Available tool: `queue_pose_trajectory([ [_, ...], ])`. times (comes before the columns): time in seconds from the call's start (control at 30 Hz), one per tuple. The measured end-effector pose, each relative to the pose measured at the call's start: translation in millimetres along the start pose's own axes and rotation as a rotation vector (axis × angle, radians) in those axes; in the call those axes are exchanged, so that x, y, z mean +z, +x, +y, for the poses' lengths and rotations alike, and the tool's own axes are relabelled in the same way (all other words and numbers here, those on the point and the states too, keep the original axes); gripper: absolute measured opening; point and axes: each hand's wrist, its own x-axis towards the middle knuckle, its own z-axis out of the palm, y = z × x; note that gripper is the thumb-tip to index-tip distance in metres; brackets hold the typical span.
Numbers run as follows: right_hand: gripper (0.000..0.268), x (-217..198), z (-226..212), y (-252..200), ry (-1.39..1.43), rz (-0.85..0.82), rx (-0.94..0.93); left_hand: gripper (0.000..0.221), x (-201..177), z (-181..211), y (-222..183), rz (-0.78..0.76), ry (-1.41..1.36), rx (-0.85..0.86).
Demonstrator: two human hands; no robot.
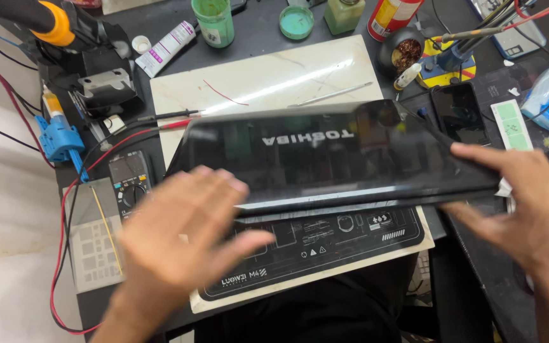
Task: The person disassembles the casing of a laptop using a screwdriver and removes internal components by hand.
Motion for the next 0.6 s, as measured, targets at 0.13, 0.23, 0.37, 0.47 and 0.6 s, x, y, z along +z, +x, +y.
queue_pose_trajectory([
  [0.13,0.062,-6.0,-4.4,34.4,0.274,0.020,0.078,0.064,-10.2,-42.2,4.4,0.024,-0.407,-0.238],
  [0.23,0.051,-3.0,0.5,59.4,0.395,0.023,0.087,0.059,5.5,-73.6,14.6,0.061,-0.766,-0.396],
  [0.37,0.032,13.9,21.6,90.9,0.558,0.086,0.138,0.044,27.0,-104.4,32.8,0.167,-0.931,-0.461],
  [0.47,0.028,25.1,34.8,106.4,0.673,0.092,0.139,0.037,37.3,-120.2,44.9,0.182,-0.924,-0.405],
  [0.6,0.034,40.8,38.5,110.8,0.846,-0.035,0.291,0.036,42.0,-128.9,50.5,0.191,-0.894,-0.390],
])
